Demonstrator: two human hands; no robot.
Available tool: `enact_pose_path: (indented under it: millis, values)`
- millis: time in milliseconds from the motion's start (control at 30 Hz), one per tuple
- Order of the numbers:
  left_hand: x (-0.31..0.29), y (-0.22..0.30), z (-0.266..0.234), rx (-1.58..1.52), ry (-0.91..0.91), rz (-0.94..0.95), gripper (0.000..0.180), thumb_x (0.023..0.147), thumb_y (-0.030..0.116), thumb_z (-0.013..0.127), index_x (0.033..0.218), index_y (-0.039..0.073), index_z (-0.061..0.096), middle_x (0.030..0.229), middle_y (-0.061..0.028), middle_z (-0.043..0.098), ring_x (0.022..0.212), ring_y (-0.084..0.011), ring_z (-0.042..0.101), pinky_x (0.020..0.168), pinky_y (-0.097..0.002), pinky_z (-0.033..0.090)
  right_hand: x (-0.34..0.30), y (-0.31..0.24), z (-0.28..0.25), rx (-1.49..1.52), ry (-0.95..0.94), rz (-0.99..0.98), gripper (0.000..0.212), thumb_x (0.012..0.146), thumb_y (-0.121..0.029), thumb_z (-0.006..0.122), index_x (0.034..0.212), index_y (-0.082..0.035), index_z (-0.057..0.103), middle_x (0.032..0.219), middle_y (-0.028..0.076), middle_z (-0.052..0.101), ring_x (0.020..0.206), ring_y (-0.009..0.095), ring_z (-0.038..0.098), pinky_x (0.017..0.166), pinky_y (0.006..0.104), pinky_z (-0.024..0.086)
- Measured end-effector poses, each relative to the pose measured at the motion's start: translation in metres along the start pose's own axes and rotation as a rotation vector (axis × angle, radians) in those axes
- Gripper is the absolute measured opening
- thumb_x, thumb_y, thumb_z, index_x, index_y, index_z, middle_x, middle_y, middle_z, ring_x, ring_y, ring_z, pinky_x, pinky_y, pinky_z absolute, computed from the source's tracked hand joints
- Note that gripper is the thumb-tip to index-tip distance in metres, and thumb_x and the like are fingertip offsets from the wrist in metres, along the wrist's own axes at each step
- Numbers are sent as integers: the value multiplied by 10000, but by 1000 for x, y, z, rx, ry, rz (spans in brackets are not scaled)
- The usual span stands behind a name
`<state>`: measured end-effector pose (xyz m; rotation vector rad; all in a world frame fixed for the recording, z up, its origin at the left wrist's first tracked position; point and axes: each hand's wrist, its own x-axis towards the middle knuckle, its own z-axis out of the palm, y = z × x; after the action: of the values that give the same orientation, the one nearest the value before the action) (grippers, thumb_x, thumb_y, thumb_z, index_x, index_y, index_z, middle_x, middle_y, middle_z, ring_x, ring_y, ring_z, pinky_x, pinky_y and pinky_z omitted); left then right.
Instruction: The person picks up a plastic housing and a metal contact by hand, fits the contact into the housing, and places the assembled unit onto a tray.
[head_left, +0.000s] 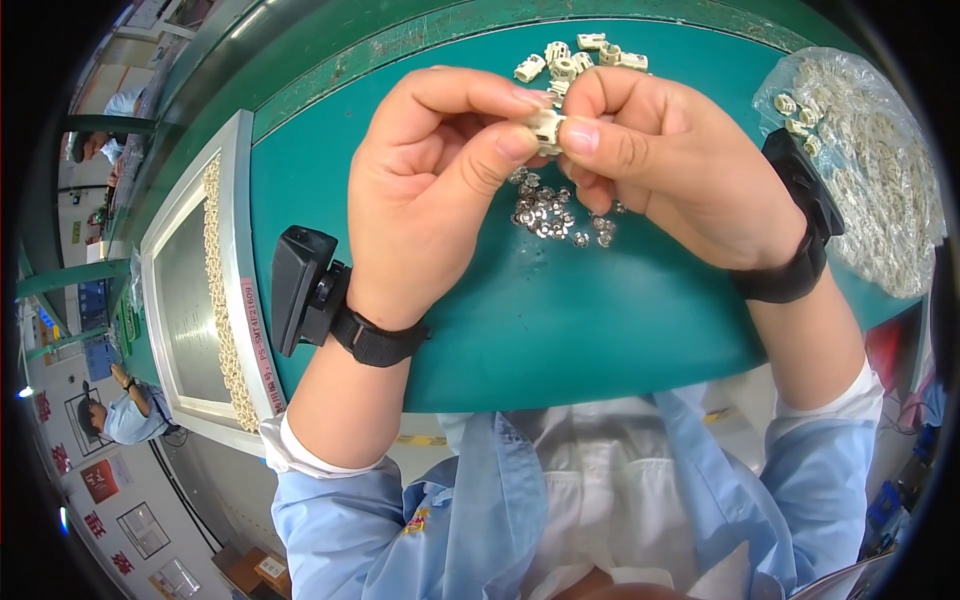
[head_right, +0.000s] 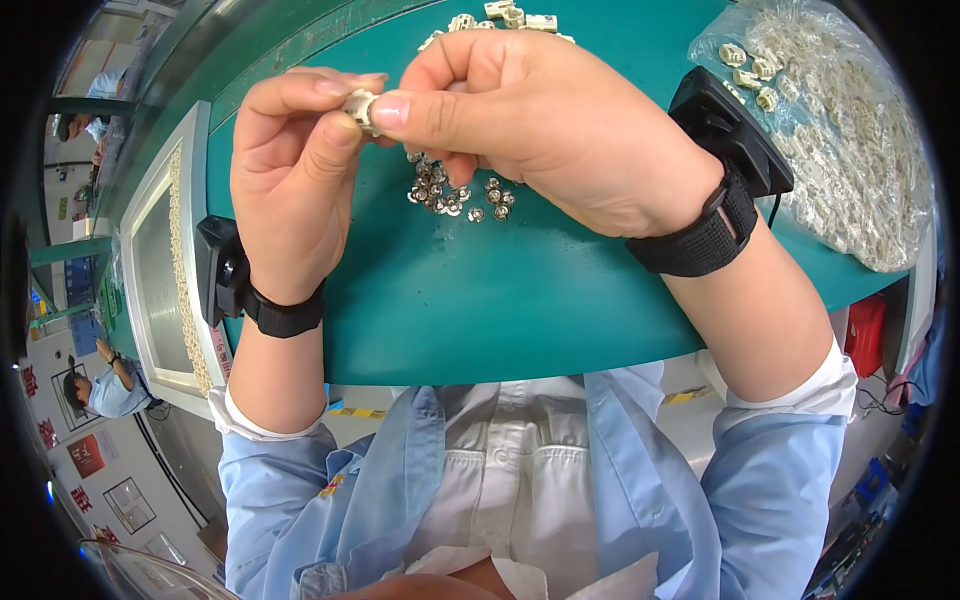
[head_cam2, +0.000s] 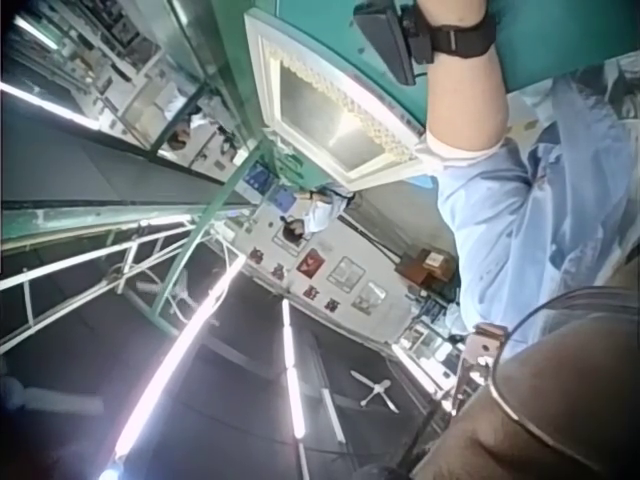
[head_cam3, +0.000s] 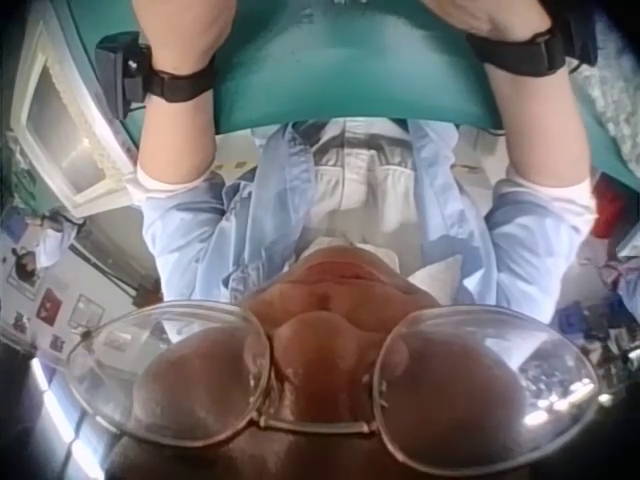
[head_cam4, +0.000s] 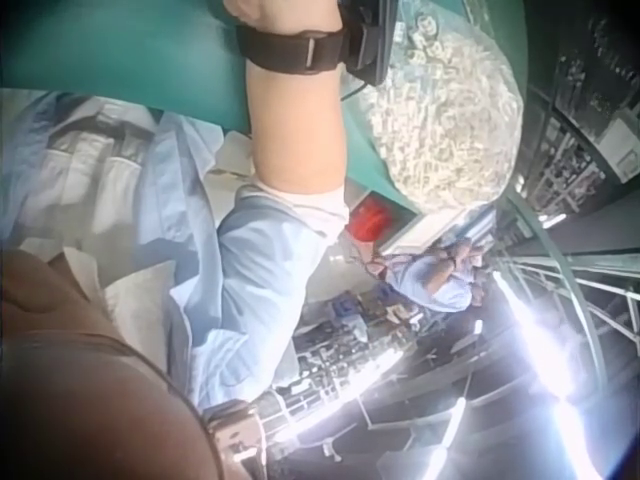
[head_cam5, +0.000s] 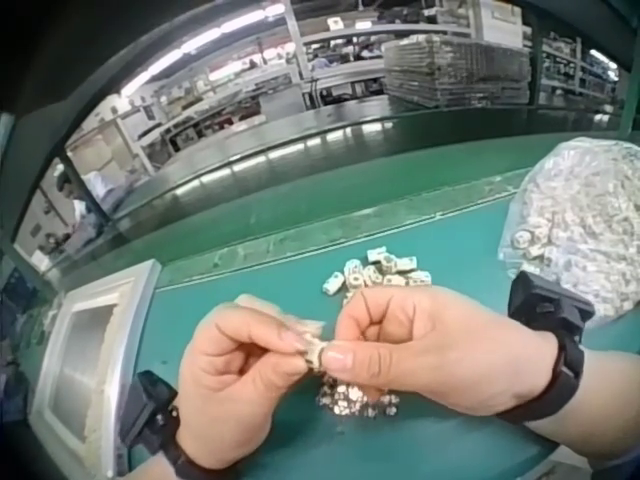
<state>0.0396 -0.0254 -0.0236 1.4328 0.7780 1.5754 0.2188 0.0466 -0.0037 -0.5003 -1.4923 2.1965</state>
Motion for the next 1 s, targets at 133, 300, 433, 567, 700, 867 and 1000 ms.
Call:
enact_pose_path:
  millis: [133,300,433,567,700,867,1000]
  values:
    - [1,0,-1,89,-39,46,146,869,46,588,1001,43,528,1017,-111,580,867,-170,581,763,-314,491,0,-1,1,-63,12,-46,152,877,-206,606,906,-73,536,792,-20,520,699,63,489,630,186,406]
    - [2,7,2,265,-65,129,130,853,19,599,963,44,535,986,-96,563,855,-158,576,757,-285,489,1,0,1,2,-26,-46,149,886,-199,592,930,-73,527,812,-19,523,706,64,492,640,191,414]
    - [1,11,5,484,-77,232,137,842,-5,604,950,47,538,975,-88,556,856,-152,574,756,-264,487,0,2,1,95,-66,-12,153,891,-198,584,946,-70,521,821,-18,527,712,63,496,652,191,417]
    - [-1,12,4,562,-88,250,146,834,-19,608,942,51,541,972,-84,551,858,-150,573,757,-255,486,0,2,0,43,-46,-38,169,894,-209,580,958,-66,515,832,-17,532,723,62,499,664,191,420]
    - [-2,10,5,434,-84,184,143,829,-19,615,931,52,545,975,-83,547,857,-153,574,760,-260,488,1,-2,-8,-108,-79,-77,183,893,-214,581,966,-63,508,832,-17,536,731,61,505,670,194,422]
    - [0,15,5,428,-75,195,129,825,-17,621,914,49,554,972,-80,546,863,-163,576,758,-270,487,1,-1,-1,64,-133,-38,181,887,-207,588,963,-66,505,822,-19,546,728,58,508,666,196,416]
    - [1,24,9,793,-135,417,122,827,-9,621,912,48,556,963,-79,546,856,-167,575,755,-280,487,3,3,-6,166,-216,7,169,889,-201,585,967,-72,508,812,-19,548,724,54,507,659,193,411]
